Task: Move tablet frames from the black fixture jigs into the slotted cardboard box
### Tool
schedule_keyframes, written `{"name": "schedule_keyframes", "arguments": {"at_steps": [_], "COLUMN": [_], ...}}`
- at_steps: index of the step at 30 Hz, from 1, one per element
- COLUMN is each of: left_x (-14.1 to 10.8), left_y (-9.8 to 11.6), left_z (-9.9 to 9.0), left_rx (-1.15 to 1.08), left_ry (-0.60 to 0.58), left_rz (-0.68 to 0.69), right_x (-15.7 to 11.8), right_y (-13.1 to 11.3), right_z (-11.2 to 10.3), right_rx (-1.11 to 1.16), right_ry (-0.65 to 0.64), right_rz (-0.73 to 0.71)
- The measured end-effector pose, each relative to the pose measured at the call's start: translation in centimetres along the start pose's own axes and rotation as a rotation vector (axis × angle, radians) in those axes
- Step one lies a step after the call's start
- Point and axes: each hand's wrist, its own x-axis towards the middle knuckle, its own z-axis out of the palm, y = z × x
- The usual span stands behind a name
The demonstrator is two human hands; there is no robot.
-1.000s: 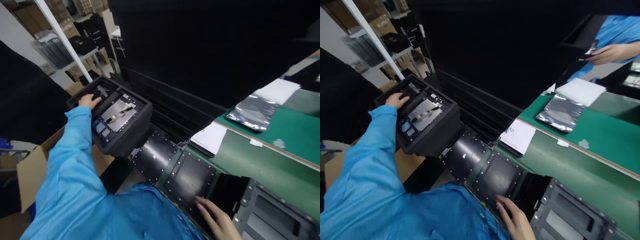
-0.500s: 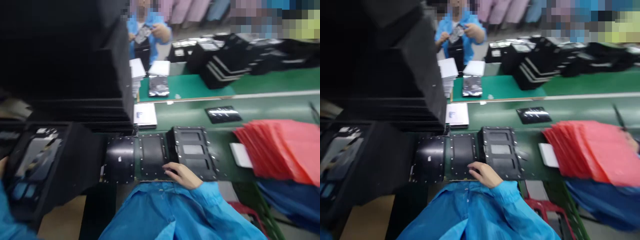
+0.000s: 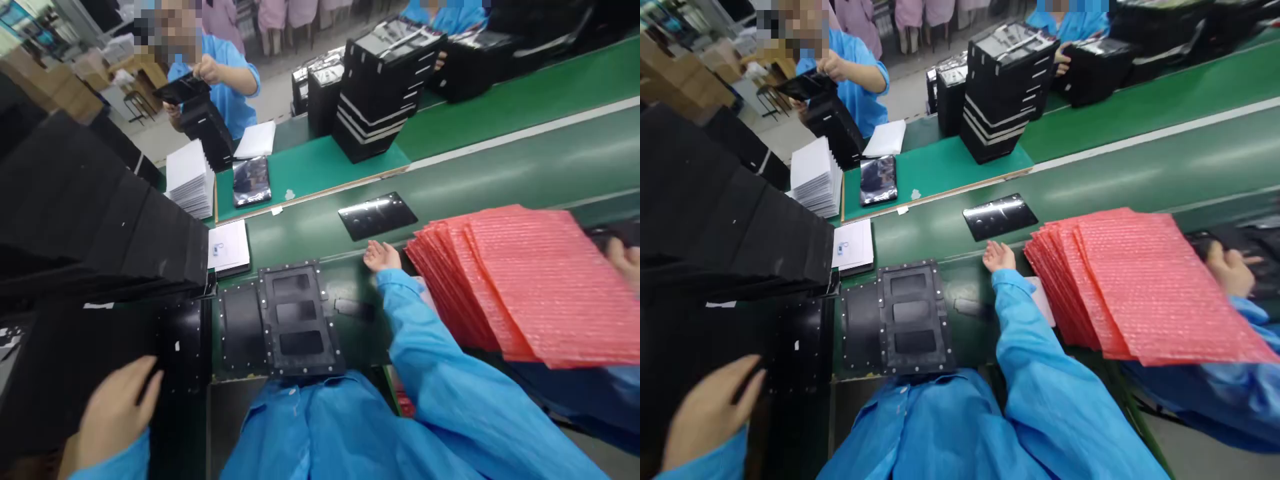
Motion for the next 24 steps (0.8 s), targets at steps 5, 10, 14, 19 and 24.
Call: {"name": "schedule_keyframes", "arguments": {"at_steps": [5, 10, 14, 19, 24], "left_x": [-7.2, -12.4, -11.8, -9.2, -6.2], "left_y": [3.1, 3.6, 3.9, 3.9, 2.6], "left_z": [4.3, 5.2, 6.8, 9.5, 11.7], "left_rx": [0.091, 0.248, 0.214, 0.139, 0.057], "left_ry": [-0.095, -0.235, -0.229, -0.241, -0.406], "left_rz": [-0.2, -0.368, -0.212, -0.032, 0.117], "right_x": [6.8, 9.1, 7.9, 1.8, -6.2], "right_y": [-2.1, -2.2, -2.7, -3.6, -1.7], "right_z": [1.1, 3.7, 5.3, 2.9, -2.3], "right_rx": [-0.007, -0.076, -0.121, -0.138, -0.284], "right_ry": [0.095, 0.112, 0.051, -0.084, -0.326], "right_rz": [0.115, 0.102, 0.051, -0.076, -0.417]}}
